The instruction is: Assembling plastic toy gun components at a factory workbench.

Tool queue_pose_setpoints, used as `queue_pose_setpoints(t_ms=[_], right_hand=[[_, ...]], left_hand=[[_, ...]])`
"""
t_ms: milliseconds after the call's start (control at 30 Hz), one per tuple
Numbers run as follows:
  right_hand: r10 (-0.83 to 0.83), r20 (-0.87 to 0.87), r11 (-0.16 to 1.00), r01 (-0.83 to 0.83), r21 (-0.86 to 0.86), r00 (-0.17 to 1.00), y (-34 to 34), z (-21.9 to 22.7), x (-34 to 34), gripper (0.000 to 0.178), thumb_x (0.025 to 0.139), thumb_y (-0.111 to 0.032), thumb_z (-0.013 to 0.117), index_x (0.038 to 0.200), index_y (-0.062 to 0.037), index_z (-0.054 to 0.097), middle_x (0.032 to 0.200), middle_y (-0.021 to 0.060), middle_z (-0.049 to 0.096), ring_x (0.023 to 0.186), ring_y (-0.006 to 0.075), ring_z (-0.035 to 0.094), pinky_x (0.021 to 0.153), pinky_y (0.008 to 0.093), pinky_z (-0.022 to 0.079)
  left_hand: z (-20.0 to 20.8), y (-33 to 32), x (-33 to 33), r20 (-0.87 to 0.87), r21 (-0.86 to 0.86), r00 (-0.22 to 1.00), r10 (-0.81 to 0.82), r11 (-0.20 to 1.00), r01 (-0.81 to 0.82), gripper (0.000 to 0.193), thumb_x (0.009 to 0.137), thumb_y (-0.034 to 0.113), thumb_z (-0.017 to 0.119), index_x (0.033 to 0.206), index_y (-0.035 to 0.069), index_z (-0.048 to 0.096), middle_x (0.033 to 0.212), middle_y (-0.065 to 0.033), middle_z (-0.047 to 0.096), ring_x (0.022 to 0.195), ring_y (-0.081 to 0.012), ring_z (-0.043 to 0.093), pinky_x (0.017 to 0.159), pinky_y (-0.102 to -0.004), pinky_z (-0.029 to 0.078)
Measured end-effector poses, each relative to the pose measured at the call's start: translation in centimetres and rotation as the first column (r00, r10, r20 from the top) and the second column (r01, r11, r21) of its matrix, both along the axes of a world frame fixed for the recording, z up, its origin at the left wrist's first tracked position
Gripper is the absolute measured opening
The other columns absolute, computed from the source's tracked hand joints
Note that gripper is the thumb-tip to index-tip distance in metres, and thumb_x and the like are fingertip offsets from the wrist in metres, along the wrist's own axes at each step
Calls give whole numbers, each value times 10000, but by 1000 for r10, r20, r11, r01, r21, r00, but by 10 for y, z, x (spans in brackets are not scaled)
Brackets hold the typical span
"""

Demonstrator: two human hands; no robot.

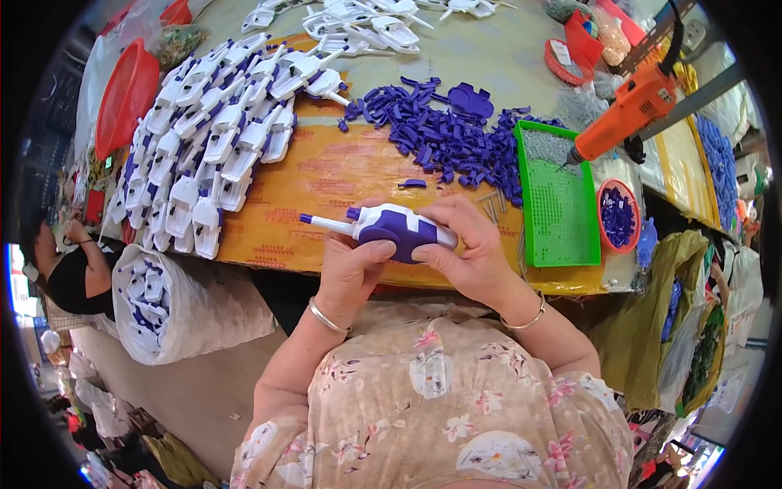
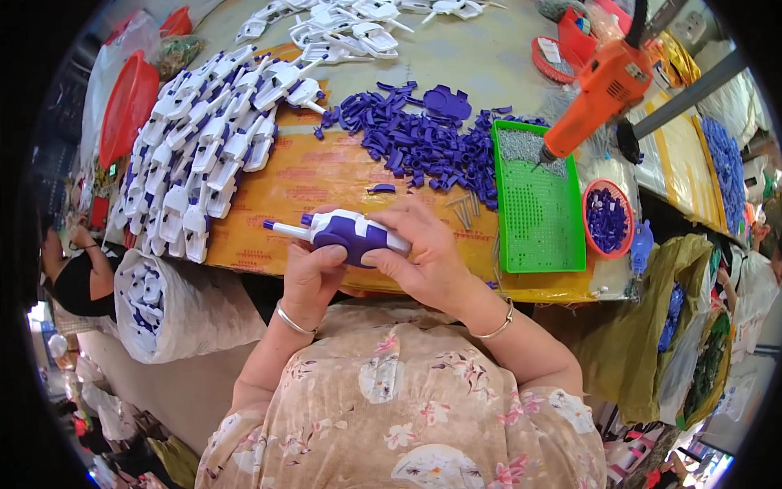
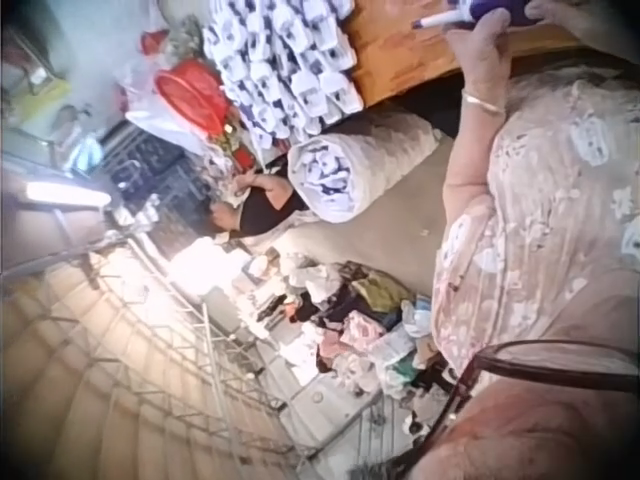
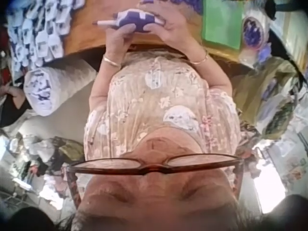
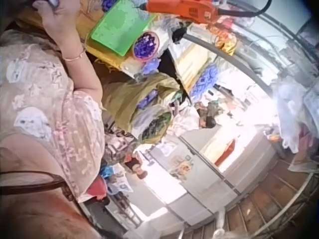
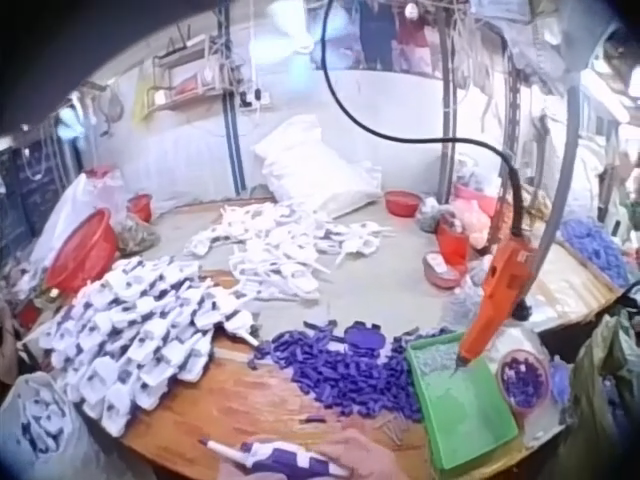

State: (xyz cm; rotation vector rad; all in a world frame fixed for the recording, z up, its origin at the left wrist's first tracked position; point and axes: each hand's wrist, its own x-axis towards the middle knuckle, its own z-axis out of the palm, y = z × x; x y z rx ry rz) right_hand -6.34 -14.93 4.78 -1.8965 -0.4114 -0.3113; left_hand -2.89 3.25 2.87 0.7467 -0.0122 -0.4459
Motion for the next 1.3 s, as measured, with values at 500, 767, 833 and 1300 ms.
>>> queue_pose_setpoints(t_ms=[500, 767, 833, 1300], right_hand=[[-126, 199, 992, 122, 35, 972, 0, 0, -2, 445, 702, -164, 763, 1081, -5, 591, 1040, 143, 555, 909, 256, 557, 794, 317, 452], [58, -146, 901, 11, 433, 988, -1, -15, 8, 314, 766, -17, 679, 1065, -3, 587, 988, 63, 612, 909, 135, 569, 801, 268, 459], [169, -342, 691, 137, 710, 924, -2, -17, 6, 224, 829, -12, 632, 1051, -27, 603, 979, 14, 628, 879, 75, 575, 809, 222, 462], [144, -215, 742, 38, 669, 966, 0, -32, -3, 346, 833, -104, 676, 1134, 26, 564, 984, 23, 621, 903, 85, 561, 814, 232, 449]], left_hand=[[15, 9, 8, 315, 378, 936, -159, 925, 30, 554, 618, -90, 711, 1139, -29, 531, 1082, -136, 620, 959, -187, 615, 852, -304, 497], [25, -8, 1, 560, 548, 803, -206, 819, -171, 734, 701, 15, 760, 1322, -17, 369, 1032, -85, 603, 950, -130, 586, 829, -273, 483], [15, -3, -3, 529, 588, 819, -223, 792, -164, 709, 710, 20, 755, 1311, -13, 381, 1050, -96, 597, 974, -135, 579, 847, -273, 479], [2, 2, -19, 573, 764, 686, -448, 596, -249, 283, 820, 53, 630, 1066, -26, 514, 677, -121, 546, 593, -172, 554, 565, -281, 439]])
